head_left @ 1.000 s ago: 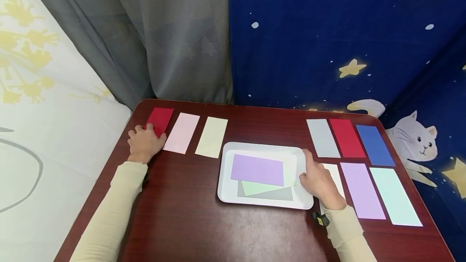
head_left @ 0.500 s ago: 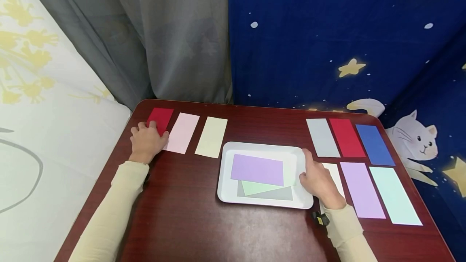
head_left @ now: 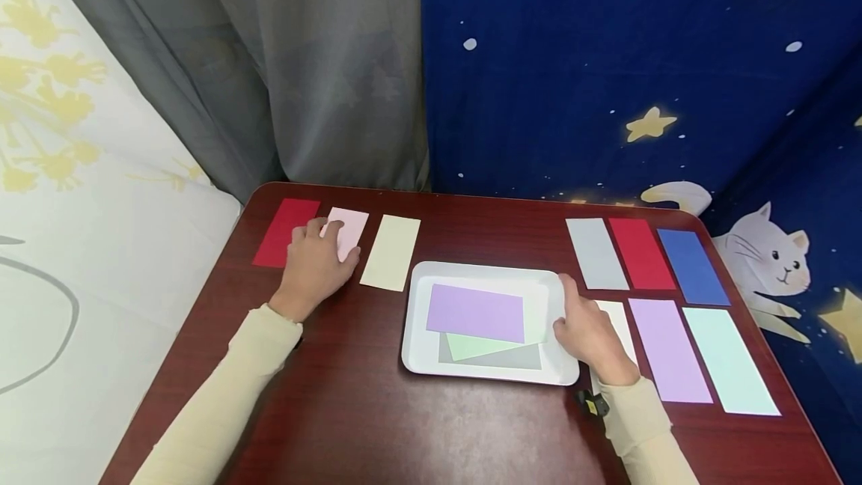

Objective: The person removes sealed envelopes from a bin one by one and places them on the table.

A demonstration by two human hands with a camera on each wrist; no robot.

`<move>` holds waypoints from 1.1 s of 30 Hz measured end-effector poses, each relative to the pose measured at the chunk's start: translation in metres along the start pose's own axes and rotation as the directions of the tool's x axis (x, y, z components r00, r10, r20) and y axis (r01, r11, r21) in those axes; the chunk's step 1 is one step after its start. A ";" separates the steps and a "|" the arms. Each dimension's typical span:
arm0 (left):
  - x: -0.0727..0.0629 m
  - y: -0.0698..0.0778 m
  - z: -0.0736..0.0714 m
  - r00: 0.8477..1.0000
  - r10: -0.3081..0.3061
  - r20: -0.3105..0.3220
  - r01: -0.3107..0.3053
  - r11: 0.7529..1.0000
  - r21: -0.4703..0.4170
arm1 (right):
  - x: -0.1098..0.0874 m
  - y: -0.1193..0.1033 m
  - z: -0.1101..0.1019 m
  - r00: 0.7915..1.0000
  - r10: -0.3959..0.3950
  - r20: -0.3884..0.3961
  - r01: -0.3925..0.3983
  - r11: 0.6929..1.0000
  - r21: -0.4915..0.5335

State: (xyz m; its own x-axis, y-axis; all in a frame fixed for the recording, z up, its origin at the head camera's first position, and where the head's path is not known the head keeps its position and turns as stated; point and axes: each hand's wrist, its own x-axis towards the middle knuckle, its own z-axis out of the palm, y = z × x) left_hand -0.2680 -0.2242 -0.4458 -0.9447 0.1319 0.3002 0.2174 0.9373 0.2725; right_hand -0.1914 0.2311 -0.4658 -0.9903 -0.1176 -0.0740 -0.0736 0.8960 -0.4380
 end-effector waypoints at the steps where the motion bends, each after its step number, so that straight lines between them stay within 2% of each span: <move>1: -0.001 0.006 0.000 0.999 0.028 -0.016 -0.028 1.000 0.002 | 0.000 0.000 0.000 1.000 0.000 0.001 0.000 1.000 0.002; 6: -0.005 0.034 -0.001 0.987 0.143 -0.069 -0.143 0.990 0.006 | -0.001 0.000 -0.001 1.000 0.002 -0.002 -0.002 1.000 0.001; 12: -0.016 0.068 -0.002 0.978 0.204 -0.043 -0.205 0.978 -0.031 | -0.001 0.000 -0.001 1.000 -0.005 -0.011 0.005 1.000 -0.002; 16: -0.024 0.087 0.001 0.959 0.281 -0.047 -0.282 0.959 -0.025 | -0.001 0.000 -0.001 1.000 -0.004 -0.009 0.004 1.000 -0.001; 20: -0.032 0.103 0.005 0.927 0.372 -0.040 -0.372 0.928 0.002 | -0.001 0.000 -0.001 1.000 -0.003 -0.009 0.003 1.000 0.001; 26: -0.042 0.125 0.010 0.880 0.475 0.020 -0.476 0.879 0.032 | -0.001 0.000 0.000 1.000 0.002 -0.006 -0.002 1.000 0.003; 29: -0.046 0.132 0.015 0.849 0.527 0.037 -0.529 0.848 0.030 | -0.001 0.000 0.000 1.000 0.002 -0.004 -0.002 1.000 0.004; 33: -0.046 0.138 0.024 0.794 0.606 0.047 -0.607 0.795 0.020 | -0.001 0.000 0.000 1.000 0.001 -0.005 -0.001 1.000 0.003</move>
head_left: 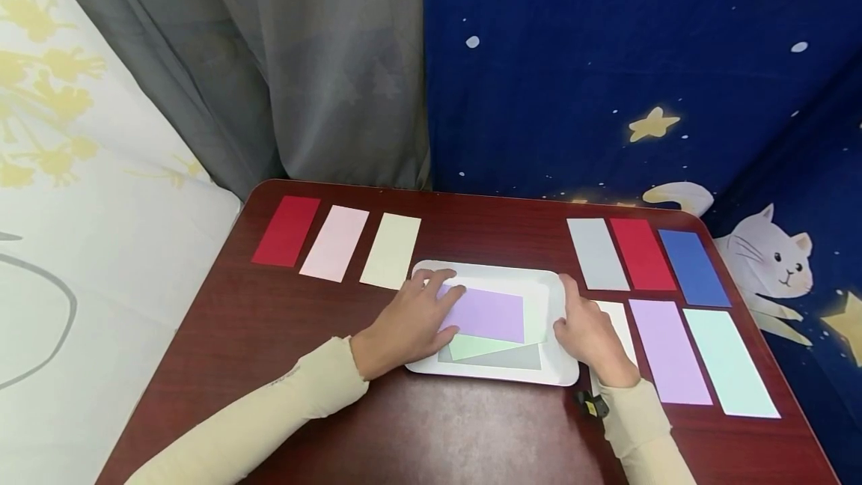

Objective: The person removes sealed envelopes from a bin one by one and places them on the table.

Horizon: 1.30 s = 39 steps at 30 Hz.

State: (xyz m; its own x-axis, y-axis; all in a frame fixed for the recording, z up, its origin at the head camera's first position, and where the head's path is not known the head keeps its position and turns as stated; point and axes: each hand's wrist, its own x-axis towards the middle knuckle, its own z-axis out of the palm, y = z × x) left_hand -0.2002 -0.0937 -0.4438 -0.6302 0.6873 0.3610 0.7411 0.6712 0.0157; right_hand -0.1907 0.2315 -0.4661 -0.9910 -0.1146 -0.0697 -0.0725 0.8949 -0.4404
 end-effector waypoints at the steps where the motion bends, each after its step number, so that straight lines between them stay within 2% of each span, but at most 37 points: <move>1: 0.001 0.000 0.002 1.000 0.018 0.007 -0.018 1.000 -0.006 | 0.000 0.000 0.000 1.000 -0.002 -0.002 0.002 1.000 -0.001; 6: 0.004 -0.002 0.013 0.992 0.074 0.098 -0.070 0.997 -0.037 | -0.001 0.001 0.000 1.000 -0.011 -0.010 0.011 1.000 -0.004; 11: 0.006 -0.008 0.019 0.975 0.109 0.196 -0.100 0.994 -0.052 | -0.001 0.000 -0.001 1.000 -0.004 -0.004 0.004 1.000 -0.001; 15: 0.010 -0.011 0.023 0.947 0.090 0.308 -0.068 0.994 -0.083 | -0.001 0.000 -0.001 1.000 -0.001 -0.001 0.001 1.000 -0.001; 18: 0.013 -0.013 0.025 0.920 0.061 0.388 -0.023 0.994 -0.103 | -0.001 0.000 -0.002 1.000 -0.002 0.000 0.002 1.000 -0.003; 20: 0.014 -0.013 0.025 0.910 0.055 0.410 -0.010 0.994 -0.109 | 0.000 0.000 -0.002 1.000 -0.003 0.001 0.003 1.000 -0.002; 23: 0.014 -0.014 0.024 0.902 0.055 0.429 -0.009 0.994 -0.107 | 0.000 0.000 -0.002 1.000 -0.007 -0.001 0.007 1.000 -0.004; 26: 0.014 -0.014 0.022 0.900 0.060 0.431 -0.021 0.995 -0.095 | 0.000 0.000 -0.002 1.000 -0.013 -0.003 0.013 1.000 -0.005; 39: 0.013 -0.014 0.022 0.919 0.084 0.385 -0.052 0.994 -0.092 | -0.001 0.000 -0.003 1.000 -0.010 -0.001 0.010 1.000 -0.004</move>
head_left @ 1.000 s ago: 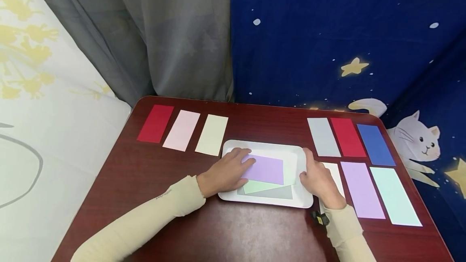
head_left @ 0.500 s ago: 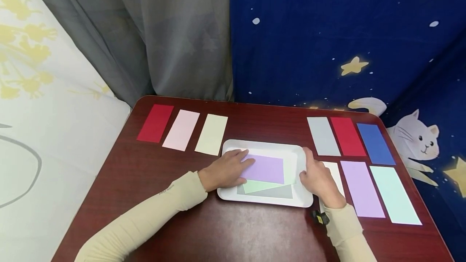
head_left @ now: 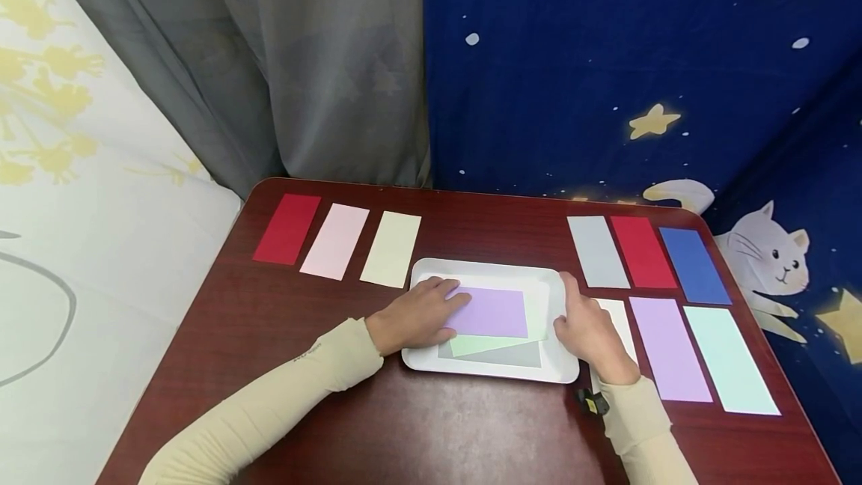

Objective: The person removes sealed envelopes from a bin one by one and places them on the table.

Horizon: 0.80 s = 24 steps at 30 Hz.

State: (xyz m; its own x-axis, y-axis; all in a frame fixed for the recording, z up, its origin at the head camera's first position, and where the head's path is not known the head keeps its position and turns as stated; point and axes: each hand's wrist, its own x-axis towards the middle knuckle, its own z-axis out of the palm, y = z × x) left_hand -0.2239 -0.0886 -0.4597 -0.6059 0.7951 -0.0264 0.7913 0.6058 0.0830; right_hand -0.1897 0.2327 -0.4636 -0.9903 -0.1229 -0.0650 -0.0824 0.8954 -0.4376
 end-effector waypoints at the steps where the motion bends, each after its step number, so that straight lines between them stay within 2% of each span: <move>1: 0.000 0.000 0.000 1.000 -0.002 -0.001 0.002 1.000 -0.005 | 0.000 0.000 0.000 1.000 -0.001 0.000 0.001 1.000 0.000; 13: -0.003 0.002 -0.004 0.999 -0.031 -0.010 0.030 0.996 -0.082 | 0.000 -0.001 -0.001 1.000 -0.002 -0.001 0.002 1.000 0.004; 24: -0.007 0.001 -0.008 0.996 -0.022 -0.081 0.019 0.999 -0.039 | 0.000 0.000 0.000 1.000 -0.001 -0.008 0.001 1.000 0.009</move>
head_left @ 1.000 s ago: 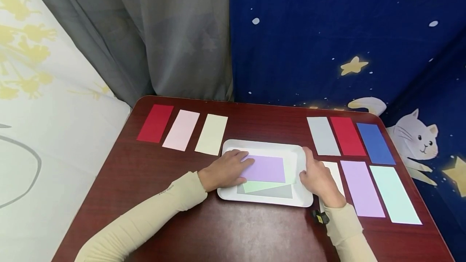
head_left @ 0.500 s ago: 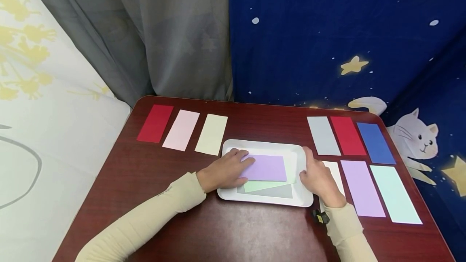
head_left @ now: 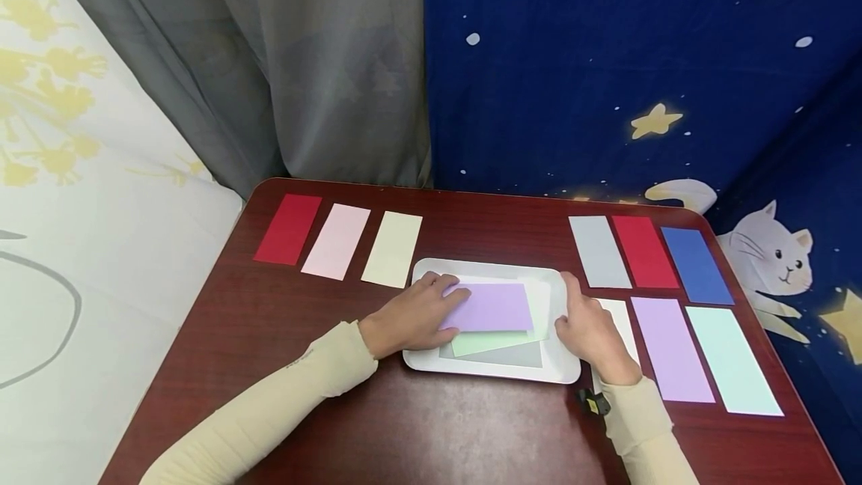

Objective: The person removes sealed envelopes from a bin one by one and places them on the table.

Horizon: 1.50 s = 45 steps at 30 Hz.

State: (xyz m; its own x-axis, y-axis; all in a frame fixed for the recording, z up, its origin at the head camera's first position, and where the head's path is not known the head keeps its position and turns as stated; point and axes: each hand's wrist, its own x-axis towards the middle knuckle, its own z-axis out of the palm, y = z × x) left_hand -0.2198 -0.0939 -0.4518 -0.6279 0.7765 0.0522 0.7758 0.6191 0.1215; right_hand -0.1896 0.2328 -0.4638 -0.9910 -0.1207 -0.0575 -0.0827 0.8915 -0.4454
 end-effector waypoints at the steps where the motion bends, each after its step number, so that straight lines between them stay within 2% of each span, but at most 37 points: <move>1: 0.000 0.000 -0.001 1.000 -0.001 -0.002 0.001 1.000 0.000 | 0.000 0.000 0.000 1.000 0.001 -0.001 -0.001 1.000 0.000; 8: -0.003 0.001 -0.006 1.000 -0.002 -0.015 0.002 1.000 -0.010 | -0.001 0.001 0.001 1.000 0.002 0.000 -0.002 1.000 0.001; 17: -0.006 0.001 -0.005 0.999 0.018 -0.035 -0.018 1.000 0.001 | -0.001 0.001 0.001 1.000 0.009 0.007 -0.009 1.000 0.005; 23: -0.009 0.002 -0.006 0.999 0.009 -0.033 -0.010 1.000 -0.010 | -0.001 0.000 0.001 1.000 0.007 0.007 -0.007 1.000 0.005; 31: -0.015 0.004 -0.008 0.995 0.020 -0.093 -0.018 1.000 0.019 | -0.001 0.001 0.001 1.000 -0.009 -0.002 0.008 1.000 -0.002; 39: -0.021 0.007 -0.012 0.995 -0.042 -0.091 0.043 0.999 0.004 | -0.001 0.001 0.001 1.000 -0.015 -0.007 0.015 1.000 -0.008; 45: -0.026 0.008 -0.016 0.990 -0.082 -0.114 0.083 0.997 0.002 | 0.000 0.000 0.000 1.000 -0.012 0.000 0.012 1.000 -0.005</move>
State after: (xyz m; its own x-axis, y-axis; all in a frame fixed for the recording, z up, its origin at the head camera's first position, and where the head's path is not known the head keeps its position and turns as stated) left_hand -0.1983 -0.1111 -0.4364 -0.6922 0.7049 0.1545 0.7214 0.6815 0.1230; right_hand -0.1894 0.2333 -0.4638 -0.9900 -0.1310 -0.0521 -0.0949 0.8923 -0.4413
